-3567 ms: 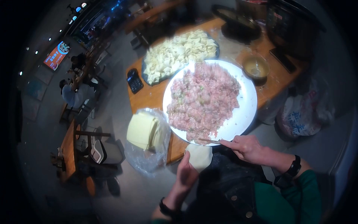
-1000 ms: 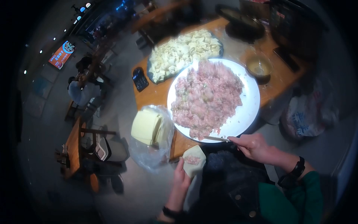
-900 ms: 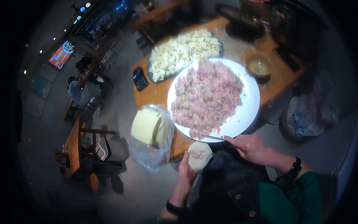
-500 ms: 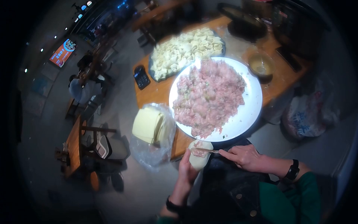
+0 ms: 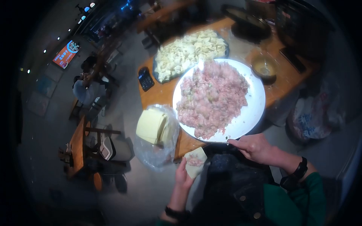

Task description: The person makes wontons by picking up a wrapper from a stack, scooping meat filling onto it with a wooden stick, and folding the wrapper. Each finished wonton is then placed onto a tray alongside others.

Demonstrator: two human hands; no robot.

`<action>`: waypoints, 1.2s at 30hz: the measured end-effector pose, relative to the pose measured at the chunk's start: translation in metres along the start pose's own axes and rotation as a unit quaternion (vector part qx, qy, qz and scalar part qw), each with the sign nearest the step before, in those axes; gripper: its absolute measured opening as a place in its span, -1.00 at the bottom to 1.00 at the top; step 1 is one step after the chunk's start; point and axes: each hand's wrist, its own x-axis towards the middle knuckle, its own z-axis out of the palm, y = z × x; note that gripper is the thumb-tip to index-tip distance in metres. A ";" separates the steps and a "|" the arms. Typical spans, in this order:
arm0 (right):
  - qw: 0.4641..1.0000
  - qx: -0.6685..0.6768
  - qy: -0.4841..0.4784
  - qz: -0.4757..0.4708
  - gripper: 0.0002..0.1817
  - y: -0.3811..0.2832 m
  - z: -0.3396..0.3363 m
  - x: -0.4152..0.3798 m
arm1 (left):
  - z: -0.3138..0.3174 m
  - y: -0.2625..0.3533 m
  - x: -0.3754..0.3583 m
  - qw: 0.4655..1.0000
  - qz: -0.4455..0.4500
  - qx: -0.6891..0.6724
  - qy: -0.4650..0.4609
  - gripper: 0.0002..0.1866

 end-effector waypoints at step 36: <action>0.982 0.141 0.019 -0.122 -0.35 -0.019 0.003 0.066 | 0.092 0.051 0.019 0.886 0.211 0.020 -0.413 -0.57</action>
